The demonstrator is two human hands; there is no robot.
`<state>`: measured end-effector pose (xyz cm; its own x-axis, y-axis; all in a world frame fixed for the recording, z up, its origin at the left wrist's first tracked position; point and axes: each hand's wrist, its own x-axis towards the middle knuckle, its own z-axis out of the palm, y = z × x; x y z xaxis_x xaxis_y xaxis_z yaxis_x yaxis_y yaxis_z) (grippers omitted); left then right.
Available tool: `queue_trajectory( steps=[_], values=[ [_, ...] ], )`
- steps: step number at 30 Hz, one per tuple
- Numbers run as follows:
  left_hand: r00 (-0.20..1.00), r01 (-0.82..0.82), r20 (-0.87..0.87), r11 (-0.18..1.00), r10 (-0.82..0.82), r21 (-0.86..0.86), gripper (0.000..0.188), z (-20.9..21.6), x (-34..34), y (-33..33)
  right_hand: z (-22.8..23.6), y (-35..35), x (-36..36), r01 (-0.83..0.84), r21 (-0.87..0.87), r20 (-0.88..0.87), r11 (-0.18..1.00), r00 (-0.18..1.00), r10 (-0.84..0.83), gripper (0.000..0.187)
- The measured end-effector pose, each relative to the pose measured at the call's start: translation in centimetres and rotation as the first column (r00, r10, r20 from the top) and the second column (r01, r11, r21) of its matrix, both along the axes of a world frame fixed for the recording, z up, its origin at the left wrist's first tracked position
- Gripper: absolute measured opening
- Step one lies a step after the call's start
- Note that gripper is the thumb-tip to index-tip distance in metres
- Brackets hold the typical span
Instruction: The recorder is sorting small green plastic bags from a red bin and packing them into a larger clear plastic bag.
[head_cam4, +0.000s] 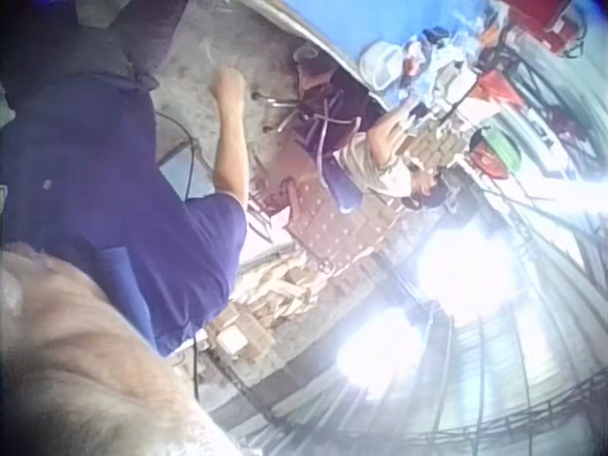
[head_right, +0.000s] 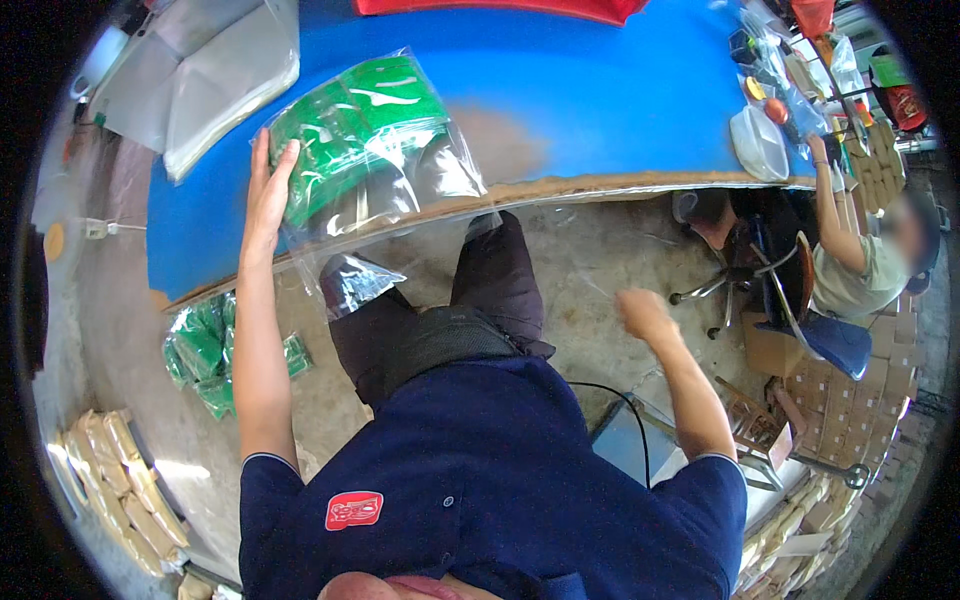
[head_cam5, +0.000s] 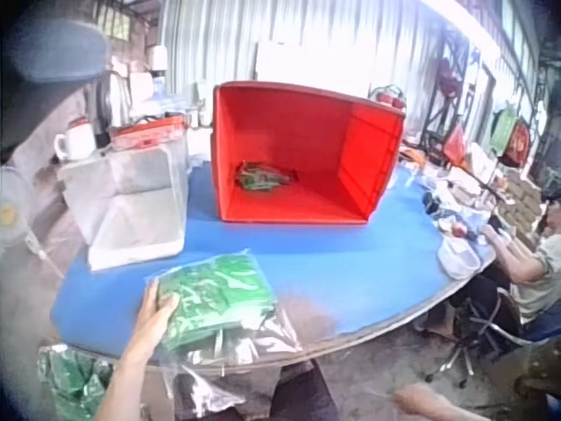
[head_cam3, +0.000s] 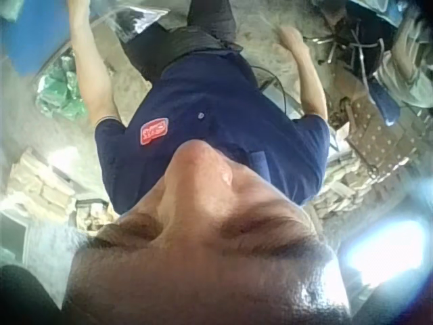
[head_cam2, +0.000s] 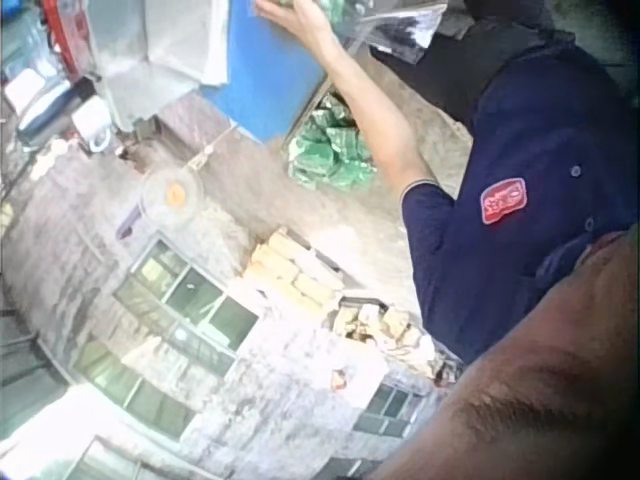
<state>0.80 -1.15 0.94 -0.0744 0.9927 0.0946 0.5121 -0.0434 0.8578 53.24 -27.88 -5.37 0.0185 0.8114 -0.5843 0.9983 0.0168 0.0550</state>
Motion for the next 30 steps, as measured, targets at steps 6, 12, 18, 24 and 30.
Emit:
queue_trajectory(
  steps=[6, 12, 18, 24, 30],
  values=[
    [0.999, 0.026, 0.025, 0.997, -0.025, -0.079, 0.103, 0.3, -0.6, 1.0, 4.9, 0.2, 2.6, 0.259, 0.125, -0.121, 0.958, 0.962, -0.244, 0.027],
    [0.960, -0.266, 0.178, 0.895, 0.214, 0.359, 0.038, -1.6, -0.5, -4.0, 8.6, 11.8, -11.8, 0.274, 0.703, -0.645, 0.656, 0.634, 0.427, 0.025],
    [0.920, 0.062, -0.358, 0.839, 0.162, 0.541, 0.030, -3.4, -0.1, -15.0, 5.3, 17.7, -14.8, 0.070, 0.868, -0.436, 0.492, 0.581, 0.687, 0.027],
    [0.882, 0.198, -0.452, 0.770, 0.130, 0.607, 0.031, -2.2, 0.1, -15.4, 5.5, 18.9, -16.0, -0.044, 0.891, -0.349, 0.452, 0.569, 0.744, 0.027],
    [0.883, 0.267, -0.462, 0.718, 0.084, 0.642, 0.014, -2.0, -0.8, -14.5, 6.8, 19.5, -16.3, 0.128, 0.852, -0.479, 0.508, 0.583, 0.656, 0.023]
  ],
)
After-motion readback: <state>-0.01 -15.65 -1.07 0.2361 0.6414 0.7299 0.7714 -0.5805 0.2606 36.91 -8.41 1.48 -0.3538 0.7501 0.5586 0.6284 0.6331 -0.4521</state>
